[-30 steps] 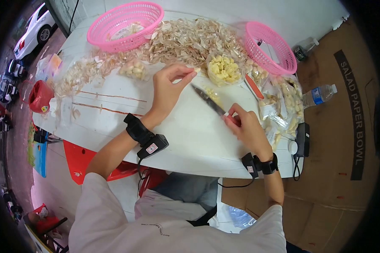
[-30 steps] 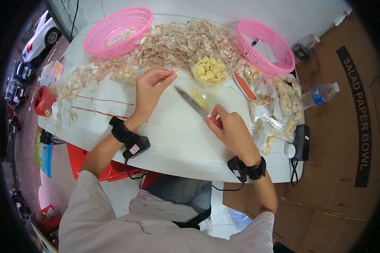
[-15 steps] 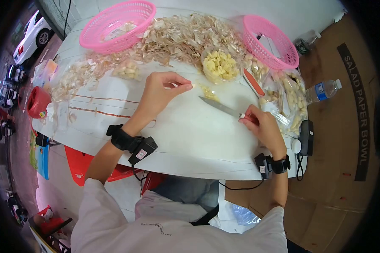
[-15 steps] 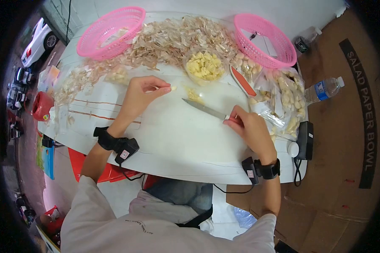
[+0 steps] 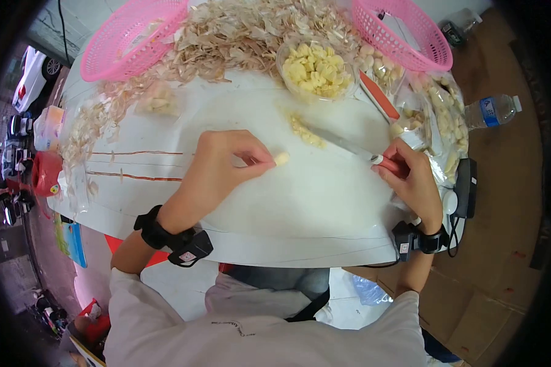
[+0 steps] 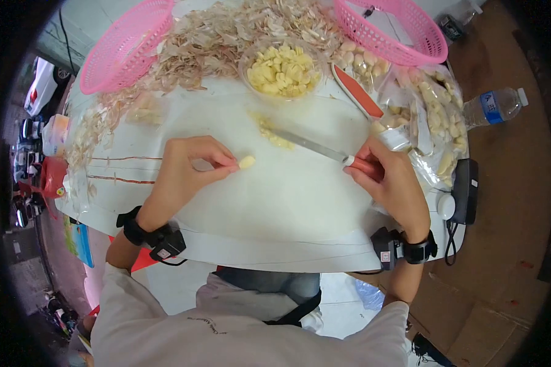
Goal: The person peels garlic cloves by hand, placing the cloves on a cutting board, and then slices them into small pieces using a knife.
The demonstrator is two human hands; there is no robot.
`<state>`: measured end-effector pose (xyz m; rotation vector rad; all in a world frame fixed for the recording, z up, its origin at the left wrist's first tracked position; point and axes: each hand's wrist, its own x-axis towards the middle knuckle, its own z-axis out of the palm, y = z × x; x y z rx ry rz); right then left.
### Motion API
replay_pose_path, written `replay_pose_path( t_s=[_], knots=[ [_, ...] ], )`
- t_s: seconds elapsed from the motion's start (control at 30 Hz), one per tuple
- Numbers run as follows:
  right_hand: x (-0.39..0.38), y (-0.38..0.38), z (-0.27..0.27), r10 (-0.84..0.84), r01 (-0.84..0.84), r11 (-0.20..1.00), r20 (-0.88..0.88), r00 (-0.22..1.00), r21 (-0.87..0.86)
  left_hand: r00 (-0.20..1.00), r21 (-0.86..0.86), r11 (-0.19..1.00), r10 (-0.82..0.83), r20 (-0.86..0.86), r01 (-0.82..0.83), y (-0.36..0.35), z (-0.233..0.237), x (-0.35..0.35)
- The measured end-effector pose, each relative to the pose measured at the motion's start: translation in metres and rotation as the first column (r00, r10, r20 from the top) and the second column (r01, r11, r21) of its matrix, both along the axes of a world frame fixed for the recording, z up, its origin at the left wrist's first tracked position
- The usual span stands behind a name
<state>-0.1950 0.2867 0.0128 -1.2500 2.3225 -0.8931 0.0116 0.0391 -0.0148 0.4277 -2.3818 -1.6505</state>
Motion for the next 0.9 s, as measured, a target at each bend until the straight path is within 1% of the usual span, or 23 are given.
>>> replay_pose_path(
  t_s=[0.03, 0.07, 0.1, 0.17, 0.2, 0.23, 0.27, 0.3, 0.37, 0.4, 0.47, 0.5, 0.57, 0.67, 0.7, 0.77, 0.8, 0.83, 0.87, 0.9],
  knots=[
    [0.003, -0.002, 0.002, 0.005, -0.006, 0.999, 0.027, 1.0, 0.042, 1.0, -0.021, 1.0, 0.0, 0.019, 0.001, 0.005, 0.0, -0.001],
    [0.006, -0.004, 0.004, 0.002, -0.004, 0.999, 0.036, 0.999, 0.049, 0.999, -0.042, 0.999, 0.002, 0.035, -0.001, 0.009, -0.002, -0.002],
    [0.01, -0.006, 0.005, 0.01, -0.011, 0.999, 0.021, 1.0, 0.041, 0.999, -0.033, 0.999, 0.003, 0.043, -0.001, 0.011, -0.004, -0.001],
    [0.012, -0.008, 0.001, 0.021, -0.022, 0.999, 0.016, 1.0, 0.033, 1.0, -0.137, 0.991, -0.006, -0.014, 0.004, 0.014, -0.006, 0.001],
    [0.012, -0.008, -0.001, 0.007, -0.007, 1.0, 0.006, 1.0, -0.008, 1.0, -0.134, 0.991, -0.004, -0.007, 0.003, 0.015, -0.004, 0.002],
    [0.012, -0.008, -0.003, -0.007, 0.007, 0.999, -0.005, 1.0, -0.049, 0.999, -0.234, 0.972, 0.01, -0.04, -0.019, 0.017, 0.001, 0.002],
    [0.012, -0.008, -0.003, -0.006, 0.006, 0.999, -0.002, 1.0, -0.046, 0.997, -0.33, 0.943, 0.018, -0.076, -0.042, 0.019, 0.004, 0.001],
    [0.011, -0.009, -0.003, -0.022, 0.022, 0.999, -0.015, 1.0, -0.047, 0.997, -0.329, 0.944, 0.019, -0.073, -0.042, 0.021, 0.005, 0.0],
    [0.011, -0.01, -0.002, -0.038, 0.037, 0.998, -0.026, 0.999, -0.047, 0.975, -0.499, 0.866, -0.071, -0.212, -0.046, 0.024, 0.005, -0.003],
    [0.011, -0.01, -0.001, -0.034, 0.033, 0.999, -0.027, 0.999, -0.037, 0.975, -0.498, 0.866, -0.069, -0.209, -0.045, 0.025, 0.005, -0.003],
    [0.012, -0.011, -0.001, -0.028, 0.027, 0.999, -0.028, 0.999, -0.027, 0.976, -0.597, 0.802, -0.155, -0.156, 0.032, 0.027, 0.005, -0.003],
    [0.012, -0.012, 0.0, -0.027, 0.026, 0.999, -0.031, 0.999, -0.021, 0.975, -0.597, 0.802, -0.155, -0.157, 0.031, 0.026, 0.003, -0.002],
    [0.012, -0.012, 0.001, -0.027, 0.026, 1.0, -0.038, 0.999, -0.016, 0.972, -0.669, 0.743, -0.178, -0.152, 0.031, 0.025, -0.002, -0.002],
    [0.015, -0.013, 0.001, -0.016, 0.016, 1.0, -0.023, 1.0, -0.003, 0.974, -0.685, 0.729, -0.157, -0.164, 0.003, 0.025, 0.0, 0.0],
    [0.018, -0.014, 0.001, 0.017, -0.017, 1.0, -0.011, 1.0, -0.014, 0.974, -0.683, 0.731, -0.155, -0.165, 0.001, 0.026, 0.0, -0.001],
    [0.02, -0.016, 0.002, 0.056, -0.056, 0.998, -0.001, 0.998, -0.023, 0.98, -0.649, 0.759, -0.094, -0.175, -0.043, 0.027, 0.001, -0.003],
    [0.021, -0.018, 0.003, 0.046, -0.046, 0.999, -0.039, 0.998, 0.01, 0.98, -0.649, 0.759, -0.088, -0.176, -0.049, 0.026, 0.0, -0.003],
    [0.021, -0.019, 0.004, 0.037, -0.034, 0.999, -0.076, 0.996, 0.041, 0.982, -0.67, 0.742, -0.111, -0.152, -0.02, 0.025, -0.001, -0.002],
    [0.021, -0.021, 0.003, 0.042, -0.039, 0.998, -0.078, 0.996, 0.039, 0.982, -0.692, 0.722, -0.136, -0.128, 0.01, 0.023, -0.002, -0.001],
    [0.021, -0.022, 0.002, 0.016, -0.016, 1.0, -0.093, 0.996, 0.001, 0.982, -0.693, 0.721, -0.135, -0.13, 0.007, 0.021, 0.0, 0.0]
  ],
)
